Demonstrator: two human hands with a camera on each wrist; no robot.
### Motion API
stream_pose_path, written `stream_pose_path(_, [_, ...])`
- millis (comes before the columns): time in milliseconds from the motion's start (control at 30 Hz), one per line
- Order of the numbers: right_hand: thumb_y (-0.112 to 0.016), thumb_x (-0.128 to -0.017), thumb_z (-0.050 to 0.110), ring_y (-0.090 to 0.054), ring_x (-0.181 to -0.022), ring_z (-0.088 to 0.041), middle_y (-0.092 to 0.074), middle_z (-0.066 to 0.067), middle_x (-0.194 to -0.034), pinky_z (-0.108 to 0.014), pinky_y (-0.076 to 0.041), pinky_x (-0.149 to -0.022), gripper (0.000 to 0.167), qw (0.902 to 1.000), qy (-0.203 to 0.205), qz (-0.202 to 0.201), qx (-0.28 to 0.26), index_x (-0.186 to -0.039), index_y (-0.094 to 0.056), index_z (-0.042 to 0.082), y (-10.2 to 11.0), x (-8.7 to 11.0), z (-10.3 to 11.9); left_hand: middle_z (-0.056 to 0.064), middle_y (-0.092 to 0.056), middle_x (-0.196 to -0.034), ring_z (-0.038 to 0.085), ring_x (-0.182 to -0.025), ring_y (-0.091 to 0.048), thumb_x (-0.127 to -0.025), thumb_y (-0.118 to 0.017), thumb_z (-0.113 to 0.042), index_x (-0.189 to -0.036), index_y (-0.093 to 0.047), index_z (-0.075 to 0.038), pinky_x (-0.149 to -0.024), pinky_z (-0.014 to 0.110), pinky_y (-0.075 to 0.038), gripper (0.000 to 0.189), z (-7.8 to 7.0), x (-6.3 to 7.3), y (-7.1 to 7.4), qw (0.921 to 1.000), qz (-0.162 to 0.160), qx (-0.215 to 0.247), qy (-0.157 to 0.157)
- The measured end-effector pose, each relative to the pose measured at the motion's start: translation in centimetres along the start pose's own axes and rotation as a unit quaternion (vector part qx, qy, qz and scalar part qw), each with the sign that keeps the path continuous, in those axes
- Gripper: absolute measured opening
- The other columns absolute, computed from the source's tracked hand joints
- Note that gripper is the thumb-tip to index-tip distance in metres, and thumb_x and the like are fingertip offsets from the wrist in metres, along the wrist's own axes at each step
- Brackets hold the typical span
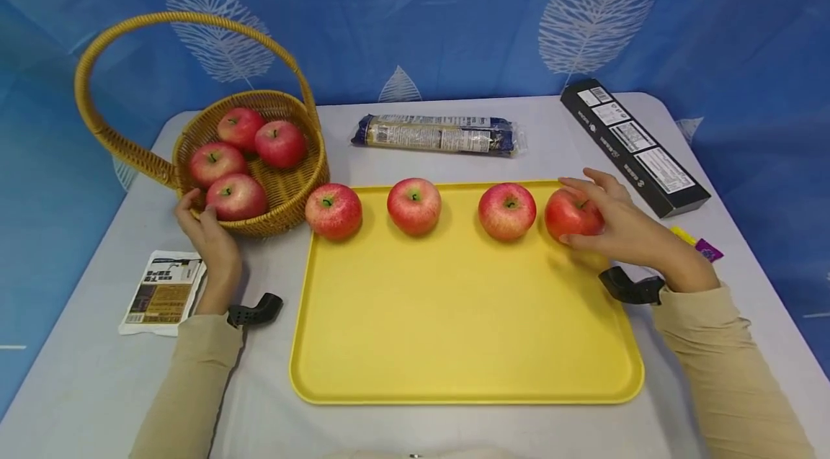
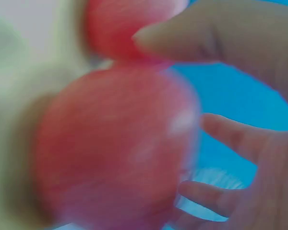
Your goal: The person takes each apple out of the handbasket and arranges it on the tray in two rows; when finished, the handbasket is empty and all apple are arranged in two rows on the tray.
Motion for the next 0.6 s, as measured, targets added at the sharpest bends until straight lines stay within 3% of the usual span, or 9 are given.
stream_pose_path(167, [-0.074,-0.072,0.011,-0.024,-0.130,-0.038,-0.027,-0.017,-0.142,-0.068,-0.023,-0.092,0.074,0.9928,0.103,-0.062,-0.002,-0.137,-0.039,0.019,1.6,-2.3,7.2,0.004,-0.032,-0.128,0.006,-0.123,-0.029,-0.086,-0.032,-0.003,-0.126,-0.038,-0.002,-0.105,0.020,-0.020,0.040,-0.5,0.1,0.5,1.0000,0.000,0.001,0.007])
stream_pose_path(333, [-0.068,-0.079,0.014,-0.038,-0.123,-0.024,-0.043,-0.008,-0.132,-0.049,-0.031,-0.100,0.055,0.9693,0.222,-0.097,-0.042,-0.130,-0.047,0.015,0.0,-7.5,16.3,0.007,-0.033,-0.125,0.011,-0.122,-0.030,-0.085,-0.031,-0.002,-0.124,-0.038,0.004,-0.105,0.021,-0.020,0.040,-2.7,0.9,0.8,0.9999,-0.008,0.007,0.003])
stream_pose_path(433, [-0.064,-0.083,0.021,-0.041,-0.122,-0.018,-0.046,-0.004,-0.130,-0.039,-0.032,-0.103,0.049,0.9600,0.258,-0.070,-0.084,-0.128,-0.049,0.014,-2.8,-11.4,20.9,0.007,-0.033,-0.124,0.014,-0.122,-0.030,-0.086,-0.030,-0.003,-0.123,-0.038,0.004,-0.105,0.022,-0.021,0.039,-3.4,1.3,0.7,0.9999,-0.010,0.013,0.005])
stream_pose_path(600, [-0.060,-0.085,0.032,-0.041,-0.122,-0.015,-0.045,-0.001,-0.132,-0.031,-0.032,-0.102,0.051,0.9621,0.234,0.003,-0.140,-0.131,-0.045,0.016,-8.7,-17.5,26.0,0.009,-0.032,-0.126,0.020,-0.122,-0.031,-0.086,-0.029,-0.004,-0.124,-0.037,0.005,-0.104,0.025,-0.022,0.040,-3.6,1.4,0.0,0.9999,0.002,0.015,0.002])
Point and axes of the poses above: each hand's wrist, its own x-axis away from the middle knuckle, its own y-axis out of the back of the hand, z = x × y, the point moved 7 cm from there along -x, towards the middle knuckle
